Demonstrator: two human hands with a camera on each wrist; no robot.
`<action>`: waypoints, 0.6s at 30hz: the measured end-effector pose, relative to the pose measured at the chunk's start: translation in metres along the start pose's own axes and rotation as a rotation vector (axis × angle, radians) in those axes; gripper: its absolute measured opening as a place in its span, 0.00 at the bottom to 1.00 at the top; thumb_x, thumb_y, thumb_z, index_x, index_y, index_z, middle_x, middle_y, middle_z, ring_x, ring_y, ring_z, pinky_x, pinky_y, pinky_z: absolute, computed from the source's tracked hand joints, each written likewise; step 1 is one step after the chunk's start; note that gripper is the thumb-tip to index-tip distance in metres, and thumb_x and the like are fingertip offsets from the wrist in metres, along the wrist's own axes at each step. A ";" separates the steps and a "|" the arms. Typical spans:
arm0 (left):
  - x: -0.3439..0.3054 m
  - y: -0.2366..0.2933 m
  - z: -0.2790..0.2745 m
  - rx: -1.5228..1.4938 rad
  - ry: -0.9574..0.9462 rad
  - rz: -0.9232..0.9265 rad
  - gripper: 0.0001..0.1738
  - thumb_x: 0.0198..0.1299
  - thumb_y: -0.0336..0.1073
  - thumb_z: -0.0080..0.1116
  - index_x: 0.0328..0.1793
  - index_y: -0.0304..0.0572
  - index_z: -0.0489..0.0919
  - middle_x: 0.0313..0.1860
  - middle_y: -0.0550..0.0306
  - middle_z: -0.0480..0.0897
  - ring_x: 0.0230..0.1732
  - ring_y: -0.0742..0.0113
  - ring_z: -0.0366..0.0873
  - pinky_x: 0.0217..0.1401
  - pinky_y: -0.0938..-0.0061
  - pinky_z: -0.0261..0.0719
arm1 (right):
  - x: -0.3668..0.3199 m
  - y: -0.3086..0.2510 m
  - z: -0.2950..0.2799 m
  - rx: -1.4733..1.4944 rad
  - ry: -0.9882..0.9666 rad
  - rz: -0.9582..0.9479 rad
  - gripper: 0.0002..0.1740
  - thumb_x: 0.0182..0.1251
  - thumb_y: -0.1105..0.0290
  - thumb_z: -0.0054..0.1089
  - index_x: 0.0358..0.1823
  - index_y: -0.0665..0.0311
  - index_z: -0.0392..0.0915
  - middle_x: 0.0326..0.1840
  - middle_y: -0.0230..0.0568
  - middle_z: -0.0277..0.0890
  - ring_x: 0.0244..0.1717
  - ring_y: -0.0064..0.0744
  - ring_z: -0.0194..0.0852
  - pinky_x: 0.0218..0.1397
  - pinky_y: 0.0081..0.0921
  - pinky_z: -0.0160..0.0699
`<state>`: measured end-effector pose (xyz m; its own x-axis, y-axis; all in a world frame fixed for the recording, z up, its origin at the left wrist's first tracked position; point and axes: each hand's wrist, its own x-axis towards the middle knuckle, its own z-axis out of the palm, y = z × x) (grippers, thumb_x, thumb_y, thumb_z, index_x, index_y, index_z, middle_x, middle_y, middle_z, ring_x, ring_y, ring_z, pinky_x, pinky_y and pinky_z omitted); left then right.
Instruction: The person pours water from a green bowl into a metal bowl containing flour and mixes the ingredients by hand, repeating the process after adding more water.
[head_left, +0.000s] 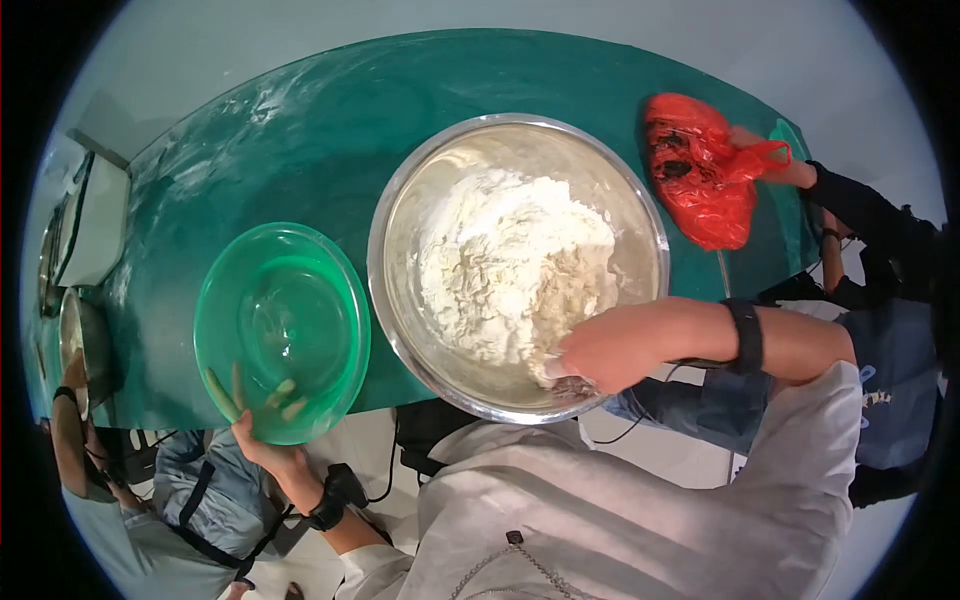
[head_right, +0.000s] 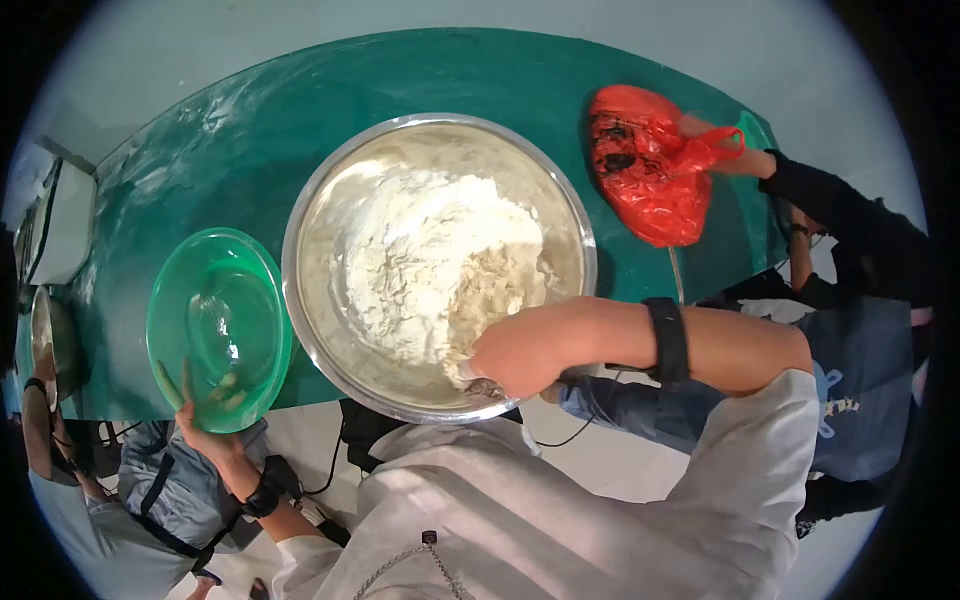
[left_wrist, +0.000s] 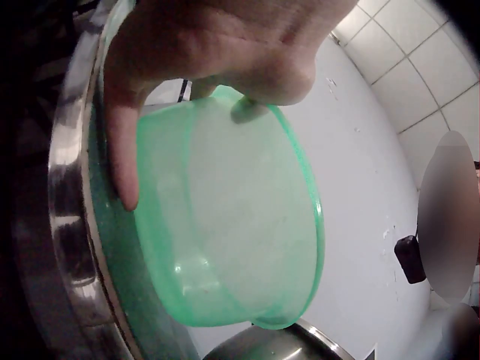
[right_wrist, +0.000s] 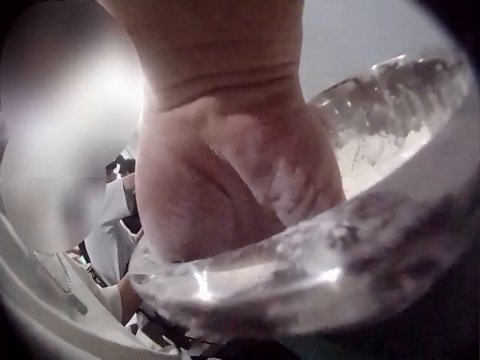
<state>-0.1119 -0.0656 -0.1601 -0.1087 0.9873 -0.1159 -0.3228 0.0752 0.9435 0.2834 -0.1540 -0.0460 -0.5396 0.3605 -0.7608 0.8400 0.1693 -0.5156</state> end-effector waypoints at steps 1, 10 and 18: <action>0.002 -0.003 -0.001 -0.003 -0.002 -0.005 0.40 0.59 0.44 0.44 0.76 0.30 0.52 0.70 0.45 0.65 0.43 0.42 0.82 0.40 0.56 0.84 | 0.011 0.006 -0.002 0.061 -0.042 -0.038 0.19 0.52 0.77 0.51 0.48 0.71 0.70 0.35 0.61 0.74 0.40 0.60 0.75 0.42 0.48 0.72; 0.007 -0.011 -0.020 -0.076 0.070 -0.105 0.38 0.58 0.43 0.46 0.72 0.26 0.57 0.54 0.37 0.74 0.40 0.46 0.81 0.39 0.60 0.82 | 0.033 0.030 -0.073 0.071 0.187 0.108 0.35 0.54 0.79 0.47 0.68 0.74 0.58 0.53 0.69 0.71 0.55 0.57 0.73 0.57 0.40 0.72; 0.001 0.001 0.002 -0.113 0.036 -0.120 0.42 0.57 0.41 0.43 0.79 0.45 0.47 0.73 0.45 0.61 0.42 0.43 0.82 0.35 0.57 0.85 | 0.015 0.090 -0.115 0.009 0.488 0.286 0.35 0.62 0.68 0.52 0.71 0.71 0.56 0.69 0.63 0.60 0.70 0.51 0.60 0.72 0.34 0.58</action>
<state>-0.1104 -0.0646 -0.1588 -0.0956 0.9664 -0.2387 -0.4389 0.1743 0.8814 0.3577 -0.0276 -0.0589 -0.1999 0.7735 -0.6015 0.9471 -0.0047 -0.3208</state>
